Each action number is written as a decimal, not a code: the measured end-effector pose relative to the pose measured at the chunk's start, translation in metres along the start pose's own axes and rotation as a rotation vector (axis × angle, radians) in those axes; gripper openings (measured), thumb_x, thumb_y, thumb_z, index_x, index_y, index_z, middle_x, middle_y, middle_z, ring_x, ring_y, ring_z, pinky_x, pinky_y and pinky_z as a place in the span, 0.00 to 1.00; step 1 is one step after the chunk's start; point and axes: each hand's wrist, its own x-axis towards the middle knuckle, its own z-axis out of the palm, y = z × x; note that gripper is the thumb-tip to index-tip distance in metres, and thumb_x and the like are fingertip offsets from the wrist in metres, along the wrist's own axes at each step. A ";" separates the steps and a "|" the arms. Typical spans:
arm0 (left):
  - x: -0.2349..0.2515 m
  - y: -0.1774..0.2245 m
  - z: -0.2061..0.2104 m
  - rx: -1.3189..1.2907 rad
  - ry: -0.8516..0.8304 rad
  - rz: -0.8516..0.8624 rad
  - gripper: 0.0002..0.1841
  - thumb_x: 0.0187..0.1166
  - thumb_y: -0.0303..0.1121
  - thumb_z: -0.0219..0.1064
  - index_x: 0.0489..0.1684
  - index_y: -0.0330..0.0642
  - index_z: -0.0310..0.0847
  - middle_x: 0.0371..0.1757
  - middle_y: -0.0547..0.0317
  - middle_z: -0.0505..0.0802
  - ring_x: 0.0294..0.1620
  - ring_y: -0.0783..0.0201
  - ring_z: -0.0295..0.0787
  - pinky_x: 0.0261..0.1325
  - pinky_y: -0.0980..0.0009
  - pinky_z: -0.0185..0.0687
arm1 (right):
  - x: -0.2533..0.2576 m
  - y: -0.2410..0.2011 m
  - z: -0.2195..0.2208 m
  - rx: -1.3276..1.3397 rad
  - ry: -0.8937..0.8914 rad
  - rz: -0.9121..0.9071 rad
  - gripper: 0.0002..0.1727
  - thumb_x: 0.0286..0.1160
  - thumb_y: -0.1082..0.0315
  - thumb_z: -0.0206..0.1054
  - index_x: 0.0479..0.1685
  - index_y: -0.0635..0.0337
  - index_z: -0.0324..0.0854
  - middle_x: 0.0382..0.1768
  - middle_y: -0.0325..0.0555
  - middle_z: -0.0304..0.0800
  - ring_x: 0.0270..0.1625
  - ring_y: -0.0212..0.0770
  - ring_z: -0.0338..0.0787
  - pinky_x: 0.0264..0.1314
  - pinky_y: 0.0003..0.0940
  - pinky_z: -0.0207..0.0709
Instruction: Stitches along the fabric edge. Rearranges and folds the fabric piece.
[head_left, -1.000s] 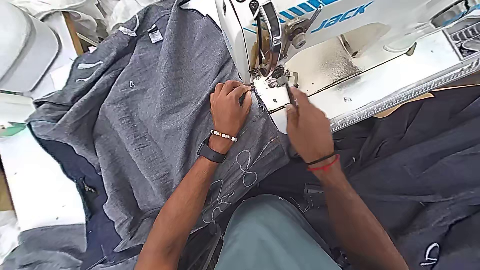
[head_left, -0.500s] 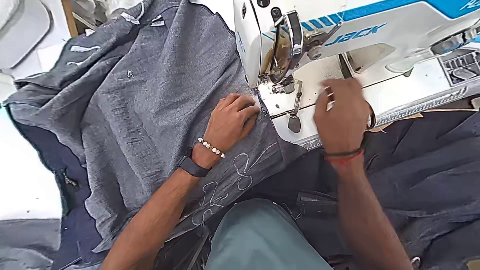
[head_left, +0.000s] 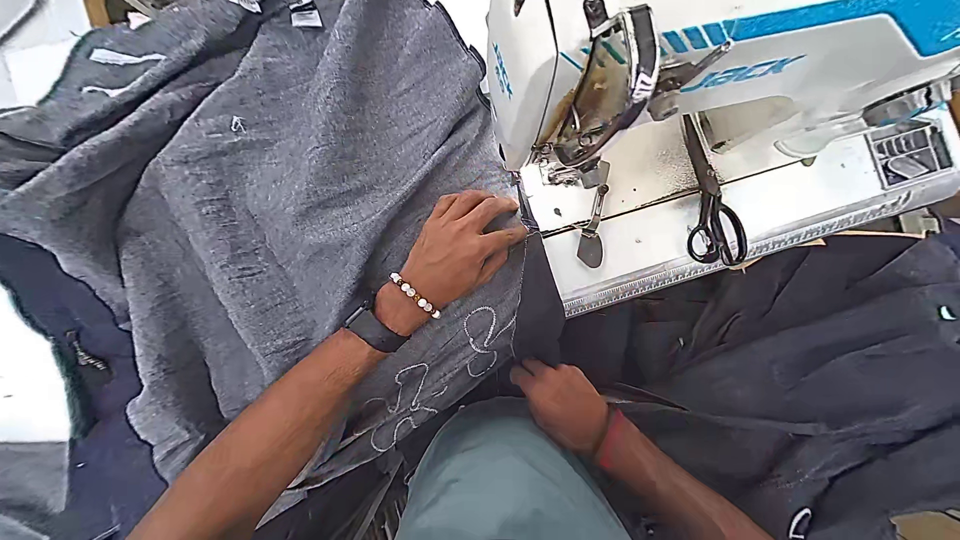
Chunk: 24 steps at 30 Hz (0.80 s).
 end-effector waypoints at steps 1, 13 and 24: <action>0.001 -0.001 -0.003 0.009 -0.023 0.016 0.17 0.84 0.41 0.58 0.63 0.63 0.91 0.74 0.56 0.87 0.77 0.49 0.78 0.76 0.47 0.70 | 0.013 0.000 -0.007 0.051 -0.286 0.073 0.19 0.79 0.72 0.62 0.68 0.57 0.81 0.54 0.63 0.90 0.49 0.66 0.92 0.45 0.64 0.84; 0.000 -0.001 0.004 0.040 0.075 -0.015 0.16 0.85 0.41 0.58 0.62 0.59 0.91 0.70 0.58 0.89 0.74 0.52 0.81 0.75 0.49 0.71 | 0.083 0.024 -0.131 0.225 0.931 0.364 0.12 0.85 0.57 0.65 0.52 0.51 0.90 0.37 0.45 0.88 0.27 0.42 0.85 0.25 0.43 0.77; 0.002 -0.002 0.004 0.059 0.071 -0.094 0.18 0.86 0.46 0.58 0.64 0.58 0.89 0.70 0.59 0.88 0.75 0.52 0.79 0.76 0.50 0.69 | 0.094 0.013 -0.139 0.093 0.834 0.463 0.08 0.74 0.56 0.72 0.41 0.48 0.89 0.32 0.42 0.88 0.30 0.45 0.88 0.23 0.48 0.75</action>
